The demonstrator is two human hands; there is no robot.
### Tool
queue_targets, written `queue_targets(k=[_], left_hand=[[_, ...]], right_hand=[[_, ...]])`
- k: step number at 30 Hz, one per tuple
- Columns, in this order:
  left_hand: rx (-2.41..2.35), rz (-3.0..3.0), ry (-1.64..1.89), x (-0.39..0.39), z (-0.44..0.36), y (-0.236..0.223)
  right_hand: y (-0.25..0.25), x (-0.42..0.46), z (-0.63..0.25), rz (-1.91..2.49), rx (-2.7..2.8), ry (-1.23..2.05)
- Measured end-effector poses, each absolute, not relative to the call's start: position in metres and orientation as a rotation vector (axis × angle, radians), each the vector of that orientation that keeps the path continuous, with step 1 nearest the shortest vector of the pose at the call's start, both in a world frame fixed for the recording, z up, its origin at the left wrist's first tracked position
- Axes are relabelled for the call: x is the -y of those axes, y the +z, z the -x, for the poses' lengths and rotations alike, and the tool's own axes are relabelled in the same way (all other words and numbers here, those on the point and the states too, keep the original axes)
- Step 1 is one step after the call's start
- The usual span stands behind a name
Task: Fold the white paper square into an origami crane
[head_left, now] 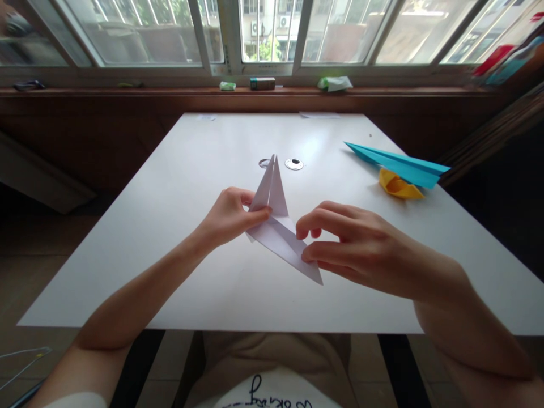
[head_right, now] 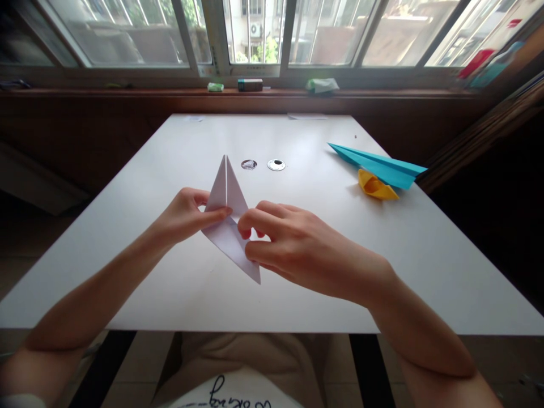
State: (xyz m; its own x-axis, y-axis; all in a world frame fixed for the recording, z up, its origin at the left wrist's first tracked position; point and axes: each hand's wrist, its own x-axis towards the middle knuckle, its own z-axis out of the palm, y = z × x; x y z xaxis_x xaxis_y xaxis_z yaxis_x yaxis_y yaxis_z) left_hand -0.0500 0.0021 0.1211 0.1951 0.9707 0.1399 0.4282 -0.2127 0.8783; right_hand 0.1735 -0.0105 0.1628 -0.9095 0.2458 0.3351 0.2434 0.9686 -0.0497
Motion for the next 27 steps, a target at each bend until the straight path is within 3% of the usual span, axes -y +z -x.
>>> queue_targets(k=[27], left_hand=[[-1.339,-1.708,1.003,-0.009,0.0551,0.1147]], right_hand=[[0.1727,0.0171,-0.1784,0.282,2.844,0.146]])
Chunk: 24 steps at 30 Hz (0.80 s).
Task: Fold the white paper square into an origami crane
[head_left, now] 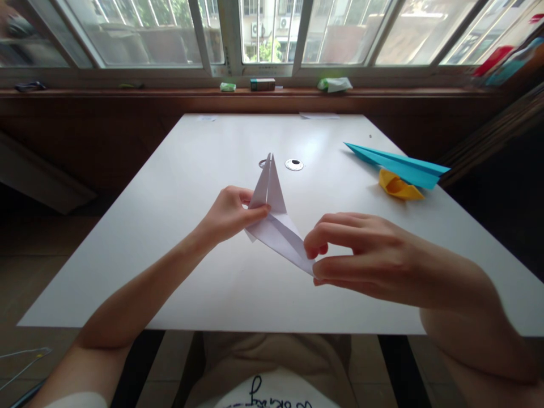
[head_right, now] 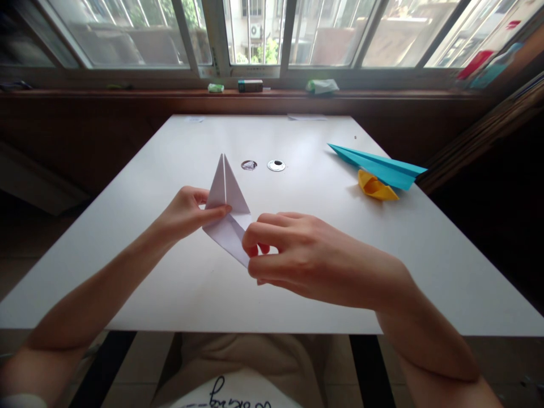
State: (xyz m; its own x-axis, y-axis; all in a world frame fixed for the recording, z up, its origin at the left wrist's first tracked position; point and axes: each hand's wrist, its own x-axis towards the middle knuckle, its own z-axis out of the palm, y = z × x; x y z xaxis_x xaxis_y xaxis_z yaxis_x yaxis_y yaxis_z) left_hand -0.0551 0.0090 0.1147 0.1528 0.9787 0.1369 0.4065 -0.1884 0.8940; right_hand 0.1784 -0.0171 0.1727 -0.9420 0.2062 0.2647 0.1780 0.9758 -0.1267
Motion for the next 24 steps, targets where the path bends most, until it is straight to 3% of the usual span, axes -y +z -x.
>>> queue_targets(k=[6,13,18,24], left_hand=[[-1.314,-1.654,1.028,-0.012,0.055,0.113],[-1.152,-1.752,1.058,-0.001,0.051,0.118],[-1.066,-1.924,1.03,0.001,0.05,0.12],[-0.925,-2.021,0.939,0.0,0.049,0.12]], right_hand=[[0.18,0.018,-0.181,0.276,2.655,0.353],[0.166,-0.018,-0.179,0.746,2.284,0.439],[0.152,-0.026,-0.172,0.901,2.56,0.4],[0.147,-0.02,-0.164,0.661,2.74,0.711]])
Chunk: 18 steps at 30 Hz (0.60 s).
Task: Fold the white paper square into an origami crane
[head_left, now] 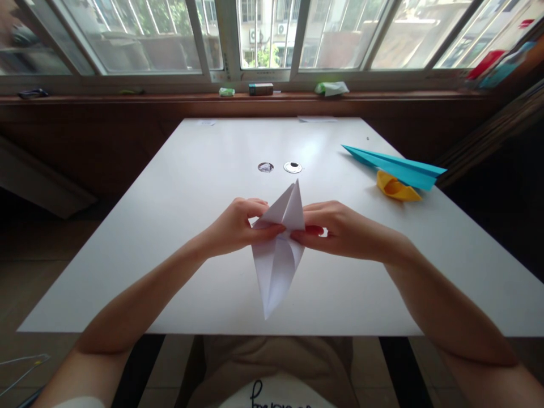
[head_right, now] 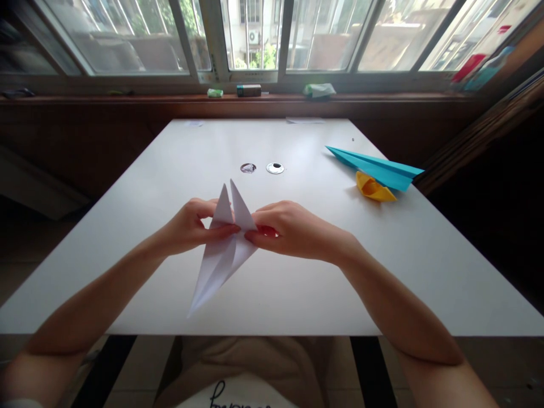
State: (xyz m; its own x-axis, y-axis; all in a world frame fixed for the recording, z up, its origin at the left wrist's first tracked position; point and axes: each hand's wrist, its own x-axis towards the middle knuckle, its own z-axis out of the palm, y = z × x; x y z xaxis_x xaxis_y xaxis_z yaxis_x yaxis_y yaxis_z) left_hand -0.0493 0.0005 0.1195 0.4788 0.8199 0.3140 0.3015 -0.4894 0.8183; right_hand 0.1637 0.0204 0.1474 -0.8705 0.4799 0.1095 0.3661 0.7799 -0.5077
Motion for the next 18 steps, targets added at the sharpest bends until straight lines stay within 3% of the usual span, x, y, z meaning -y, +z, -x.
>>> queue_targets(k=[10,18], left_hand=[[-1.0,-1.606,0.706,-0.007,0.052,0.119],[-1.038,-1.335,0.85,-0.011,0.05,0.111]], right_hand=[[0.137,-0.027,-0.162,0.67,2.653,1.22],[0.131,-0.034,-0.161,0.748,2.388,1.489]])
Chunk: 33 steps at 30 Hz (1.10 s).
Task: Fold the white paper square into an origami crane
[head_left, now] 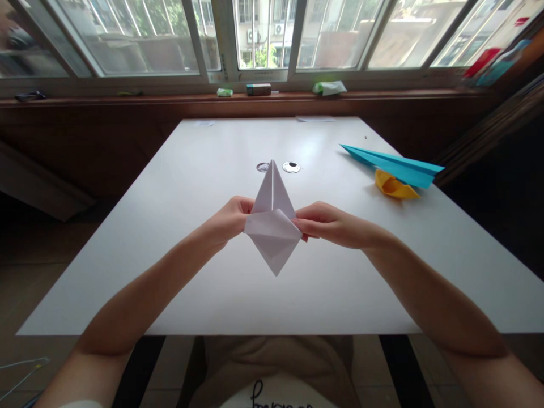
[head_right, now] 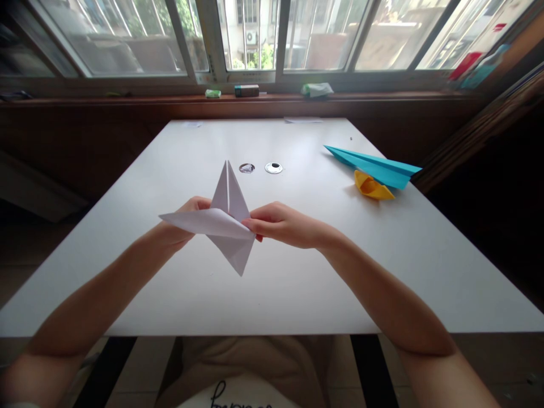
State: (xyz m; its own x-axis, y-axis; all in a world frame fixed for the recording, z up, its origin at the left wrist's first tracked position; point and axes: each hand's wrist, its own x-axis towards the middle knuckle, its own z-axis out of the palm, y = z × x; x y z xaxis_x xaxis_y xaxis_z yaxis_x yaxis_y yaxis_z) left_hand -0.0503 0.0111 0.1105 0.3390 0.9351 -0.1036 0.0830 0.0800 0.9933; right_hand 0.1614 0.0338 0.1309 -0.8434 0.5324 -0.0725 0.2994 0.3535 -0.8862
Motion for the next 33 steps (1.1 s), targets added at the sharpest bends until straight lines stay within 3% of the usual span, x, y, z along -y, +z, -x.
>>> queue_targets(k=[14,19,25,28,33], left_hand=[[-0.984,-1.621,0.673,0.0,0.048,0.121],[-1.008,-1.751,0.845,0.005,0.045,0.123],[-1.025,-1.453,1.508,-0.005,0.042,0.115],[-0.849,-1.471,1.441,-0.003,0.037,0.106],[-0.726,-1.462,1.121,0.014,0.022,0.1]], right_hand=[[0.13,-0.035,-0.164,0.624,2.53,1.614],[0.131,-0.028,-0.162,0.672,2.54,1.244],[0.125,-0.027,-0.154,0.92,2.04,0.39],[0.116,-0.025,-0.147,0.935,1.847,0.197],[0.098,-0.019,-0.135,1.028,1.899,0.212]])
